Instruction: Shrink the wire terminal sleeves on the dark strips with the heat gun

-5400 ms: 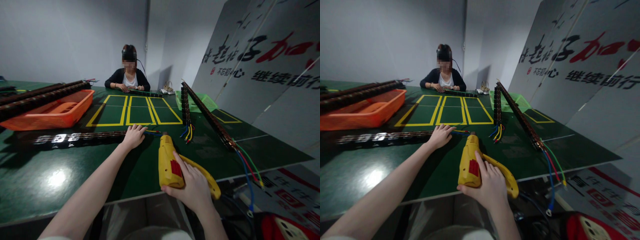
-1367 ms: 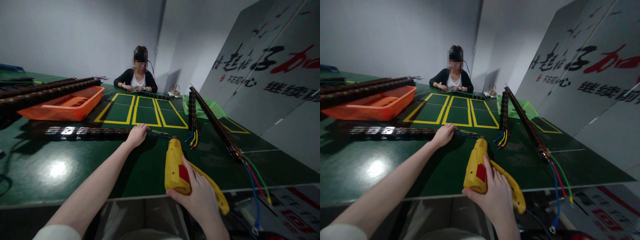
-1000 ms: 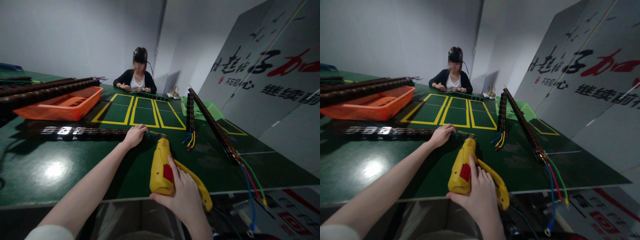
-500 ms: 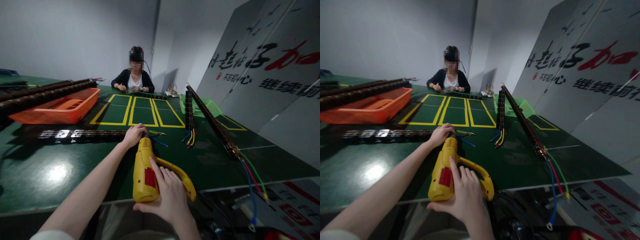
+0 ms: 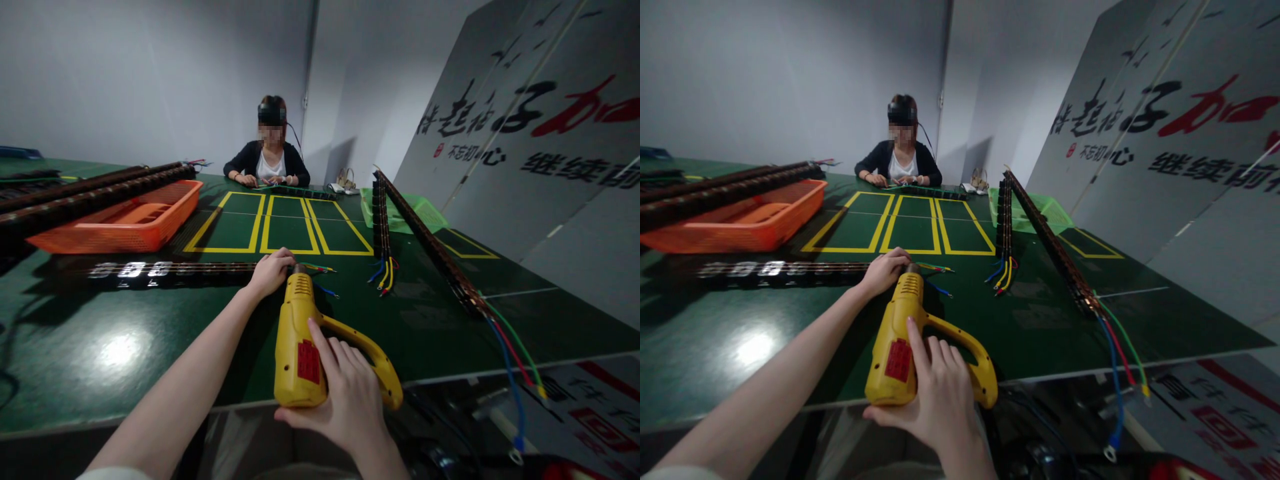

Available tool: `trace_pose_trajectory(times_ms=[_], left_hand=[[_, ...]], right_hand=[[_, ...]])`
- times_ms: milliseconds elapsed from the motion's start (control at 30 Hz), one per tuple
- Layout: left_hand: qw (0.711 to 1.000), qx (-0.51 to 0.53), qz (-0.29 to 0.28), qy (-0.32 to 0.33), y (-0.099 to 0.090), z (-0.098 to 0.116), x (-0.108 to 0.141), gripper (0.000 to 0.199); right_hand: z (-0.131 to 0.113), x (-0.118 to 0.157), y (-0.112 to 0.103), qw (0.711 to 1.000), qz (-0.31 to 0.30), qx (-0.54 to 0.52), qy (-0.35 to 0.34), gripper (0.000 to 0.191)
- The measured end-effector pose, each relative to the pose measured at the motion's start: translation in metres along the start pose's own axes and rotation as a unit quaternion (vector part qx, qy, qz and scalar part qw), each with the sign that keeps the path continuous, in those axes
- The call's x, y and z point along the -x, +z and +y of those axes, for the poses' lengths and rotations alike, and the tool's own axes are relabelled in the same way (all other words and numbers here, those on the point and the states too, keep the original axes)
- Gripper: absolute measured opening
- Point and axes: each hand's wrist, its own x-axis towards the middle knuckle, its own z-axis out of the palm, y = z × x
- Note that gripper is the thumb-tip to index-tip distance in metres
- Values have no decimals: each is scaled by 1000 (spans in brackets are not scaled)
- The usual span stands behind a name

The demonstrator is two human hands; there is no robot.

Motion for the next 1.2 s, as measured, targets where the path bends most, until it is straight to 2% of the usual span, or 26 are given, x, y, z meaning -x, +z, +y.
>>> trace_pose_trajectory(times_ms=[333,600,733,867,1067,1200], left_hand=[[1000,-21,11,-2,2,-1,1,30],[1000,-7,-4,-7,-1,0,1,30],[1000,-10,8,-6,1,0,1,29],[997,-2,39,-64,4,2,0,35],[993,-39,-10,-109,4,3,-8,27],[989,-43,-16,-143,3,4,-12,23]], right_hand=[[-1,0,-1,1000,4,11,3,115],[7,-5,0,996,12,51,69,114],[12,-5,-1,997,8,51,59,113],[12,-4,-1,998,6,48,50,111],[10,-4,-3,998,6,35,52,113],[9,-4,-3,998,15,39,44,113]])
